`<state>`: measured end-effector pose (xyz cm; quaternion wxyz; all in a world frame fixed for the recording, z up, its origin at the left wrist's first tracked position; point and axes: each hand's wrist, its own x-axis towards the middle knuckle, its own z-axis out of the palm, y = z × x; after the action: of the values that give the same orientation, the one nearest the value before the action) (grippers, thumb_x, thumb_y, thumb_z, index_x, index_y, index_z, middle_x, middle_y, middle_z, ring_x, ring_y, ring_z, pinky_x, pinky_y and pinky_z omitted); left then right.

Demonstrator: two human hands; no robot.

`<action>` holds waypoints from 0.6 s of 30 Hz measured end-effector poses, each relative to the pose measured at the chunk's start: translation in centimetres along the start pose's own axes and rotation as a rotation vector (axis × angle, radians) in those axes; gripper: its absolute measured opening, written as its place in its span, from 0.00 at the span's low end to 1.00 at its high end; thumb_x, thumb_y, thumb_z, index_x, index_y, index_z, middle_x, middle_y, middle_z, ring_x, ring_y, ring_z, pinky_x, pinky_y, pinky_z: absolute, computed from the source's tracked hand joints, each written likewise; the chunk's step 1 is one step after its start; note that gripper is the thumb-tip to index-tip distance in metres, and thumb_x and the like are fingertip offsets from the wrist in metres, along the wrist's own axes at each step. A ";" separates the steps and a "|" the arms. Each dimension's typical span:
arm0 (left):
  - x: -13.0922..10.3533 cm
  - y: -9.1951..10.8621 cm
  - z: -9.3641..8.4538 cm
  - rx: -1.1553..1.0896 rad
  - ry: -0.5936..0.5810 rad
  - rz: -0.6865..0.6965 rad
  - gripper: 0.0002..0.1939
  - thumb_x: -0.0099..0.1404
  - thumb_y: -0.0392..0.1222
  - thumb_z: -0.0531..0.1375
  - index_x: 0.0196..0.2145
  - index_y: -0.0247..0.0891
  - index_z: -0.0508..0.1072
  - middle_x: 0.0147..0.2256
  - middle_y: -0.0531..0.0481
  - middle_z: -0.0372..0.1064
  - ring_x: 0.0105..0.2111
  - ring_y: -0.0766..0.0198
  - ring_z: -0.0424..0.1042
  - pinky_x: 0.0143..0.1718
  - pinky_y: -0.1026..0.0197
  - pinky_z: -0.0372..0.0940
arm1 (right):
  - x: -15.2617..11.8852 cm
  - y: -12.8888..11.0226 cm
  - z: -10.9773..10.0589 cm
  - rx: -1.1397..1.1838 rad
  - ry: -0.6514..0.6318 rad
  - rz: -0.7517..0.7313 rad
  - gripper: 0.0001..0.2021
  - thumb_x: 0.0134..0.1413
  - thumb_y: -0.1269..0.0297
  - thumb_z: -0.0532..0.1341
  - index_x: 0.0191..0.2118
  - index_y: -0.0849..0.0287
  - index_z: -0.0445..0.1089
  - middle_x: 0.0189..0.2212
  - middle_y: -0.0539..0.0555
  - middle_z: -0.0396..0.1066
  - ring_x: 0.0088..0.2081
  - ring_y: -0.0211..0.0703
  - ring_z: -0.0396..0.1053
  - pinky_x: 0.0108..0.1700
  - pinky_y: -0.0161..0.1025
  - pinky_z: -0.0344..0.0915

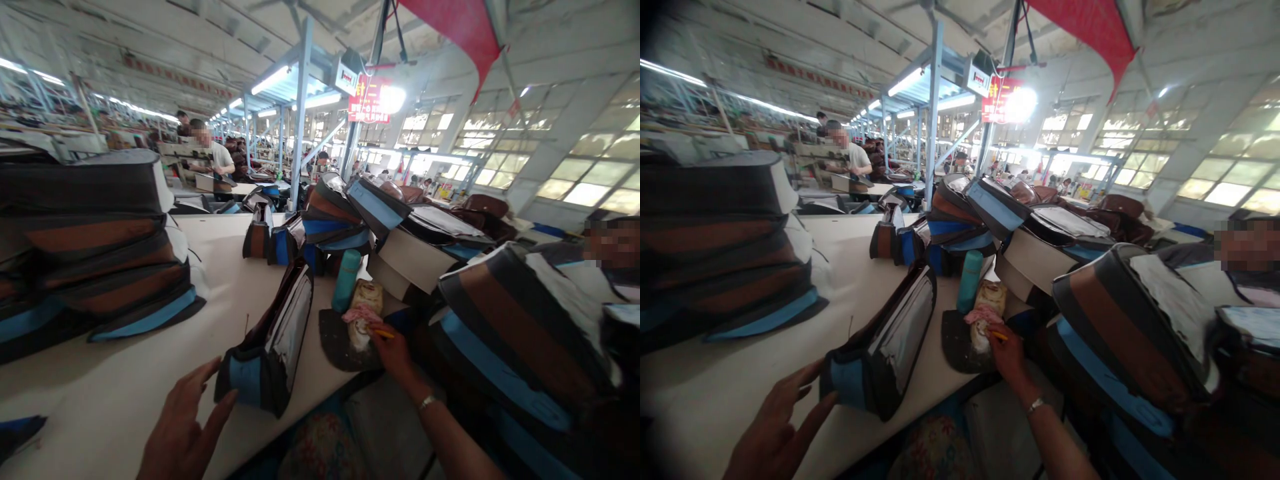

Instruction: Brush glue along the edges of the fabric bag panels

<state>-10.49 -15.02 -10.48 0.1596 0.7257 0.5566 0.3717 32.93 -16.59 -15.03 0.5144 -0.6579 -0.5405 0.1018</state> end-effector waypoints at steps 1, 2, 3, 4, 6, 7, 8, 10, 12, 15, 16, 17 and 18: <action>0.3 0.4 0.3 -0.022 -0.014 0.014 0.28 0.63 0.60 0.55 0.57 0.46 0.63 0.55 0.45 0.65 0.52 0.48 0.70 0.46 0.50 0.71 | -0.8 -0.1 -0.1 0.013 -0.018 -0.014 0.16 0.59 0.51 0.62 0.40 0.60 0.75 0.41 0.57 0.75 0.45 0.49 0.72 0.51 0.50 0.67; 0.6 0.7 0.5 -0.049 -0.029 0.014 0.26 0.64 0.59 0.55 0.56 0.46 0.63 0.55 0.46 0.66 0.52 0.49 0.70 0.44 0.53 0.71 | -1.6 -0.3 -0.4 0.025 -0.039 -0.025 0.15 0.58 0.51 0.63 0.40 0.58 0.77 0.40 0.58 0.75 0.45 0.49 0.72 0.51 0.49 0.67; 0.8 0.9 0.7 -0.082 -0.039 0.002 0.25 0.64 0.58 0.55 0.55 0.47 0.64 0.54 0.47 0.68 0.50 0.51 0.71 0.41 0.55 0.72 | -2.4 -0.5 -0.6 0.037 -0.057 -0.033 0.15 0.56 0.51 0.63 0.41 0.57 0.78 0.40 0.58 0.76 0.44 0.50 0.72 0.50 0.48 0.68; 1.0 1.1 0.8 -0.117 -0.050 -0.014 0.24 0.64 0.58 0.55 0.54 0.47 0.65 0.53 0.48 0.69 0.49 0.52 0.72 0.37 0.58 0.72 | -3.1 -0.7 -0.9 0.049 -0.068 -0.038 0.15 0.55 0.50 0.64 0.41 0.56 0.78 0.39 0.58 0.76 0.43 0.50 0.73 0.49 0.47 0.69; 1.4 1.3 0.8 -0.180 -0.064 -0.043 0.24 0.63 0.58 0.56 0.53 0.46 0.66 0.51 0.48 0.71 0.46 0.54 0.74 0.31 0.61 0.71 | -4.1 -1.1 -1.6 0.078 -0.062 -0.032 0.15 0.53 0.50 0.65 0.40 0.55 0.79 0.38 0.58 0.76 0.43 0.51 0.73 0.49 0.47 0.69; 1.5 1.4 0.8 -0.203 -0.067 -0.046 0.23 0.63 0.58 0.57 0.52 0.46 0.67 0.50 0.48 0.72 0.45 0.54 0.74 0.29 0.63 0.70 | -4.3 -1.2 -1.8 0.093 -0.043 -0.019 0.16 0.52 0.50 0.65 0.40 0.55 0.79 0.38 0.58 0.76 0.43 0.51 0.73 0.48 0.46 0.69; 1.6 1.5 0.8 -0.221 -0.066 -0.042 0.23 0.62 0.58 0.58 0.51 0.46 0.68 0.48 0.49 0.72 0.44 0.55 0.74 0.28 0.63 0.70 | -4.4 -1.2 -1.9 0.109 -0.012 0.000 0.16 0.51 0.50 0.66 0.39 0.56 0.79 0.39 0.58 0.77 0.43 0.51 0.73 0.48 0.46 0.69; 1.8 1.9 1.0 -0.244 -0.074 -0.019 0.22 0.62 0.57 0.59 0.50 0.46 0.69 0.46 0.49 0.73 0.42 0.56 0.74 0.28 0.65 0.70 | -4.1 -1.1 -1.6 0.141 0.086 0.063 0.18 0.51 0.48 0.66 0.39 0.58 0.78 0.39 0.59 0.77 0.42 0.51 0.74 0.46 0.45 0.71; 1.9 2.6 1.3 -0.286 -0.093 0.017 0.20 0.62 0.56 0.60 0.48 0.46 0.70 0.43 0.50 0.72 0.39 0.59 0.74 0.29 0.65 0.70 | -3.5 -0.6 -0.7 0.166 0.221 0.151 0.21 0.54 0.47 0.64 0.40 0.61 0.77 0.35 0.58 0.77 0.37 0.49 0.75 0.39 0.43 0.72; 1.8 3.9 1.7 -0.380 -0.156 0.061 0.16 0.64 0.54 0.60 0.46 0.44 0.72 0.37 0.52 0.70 0.34 0.62 0.73 0.30 0.65 0.70 | -3.1 0.1 0.9 0.191 0.413 0.272 0.22 0.59 0.45 0.60 0.37 0.63 0.73 0.26 0.53 0.75 0.26 0.43 0.73 0.30 0.40 0.71; 1.8 4.2 1.7 -0.404 -0.167 0.074 0.15 0.64 0.54 0.59 0.44 0.44 0.72 0.36 0.53 0.68 0.33 0.63 0.72 0.30 0.66 0.70 | -3.2 0.2 1.2 0.194 0.458 0.297 0.22 0.60 0.45 0.59 0.35 0.63 0.72 0.24 0.51 0.74 0.24 0.41 0.72 0.30 0.39 0.70; 1.7 4.6 1.6 -0.417 -0.167 0.087 0.14 0.65 0.53 0.59 0.42 0.44 0.73 0.34 0.53 0.67 0.31 0.64 0.72 0.30 0.66 0.70 | -3.5 0.3 1.4 0.197 0.493 0.314 0.22 0.61 0.46 0.59 0.33 0.63 0.71 0.24 0.50 0.73 0.24 0.40 0.72 0.30 0.39 0.70; 1.7 4.9 1.5 -0.420 -0.156 0.102 0.12 0.65 0.52 0.59 0.41 0.43 0.73 0.34 0.54 0.66 0.31 0.65 0.71 0.31 0.66 0.70 | -3.8 0.3 1.3 0.193 0.516 0.323 0.21 0.62 0.46 0.59 0.32 0.62 0.71 0.24 0.49 0.73 0.24 0.39 0.72 0.30 0.38 0.70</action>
<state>-5.88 -14.78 -7.75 0.3308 0.7300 0.4157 0.4300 30.73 -18.93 -17.46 0.6716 -0.6876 -0.2686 0.0627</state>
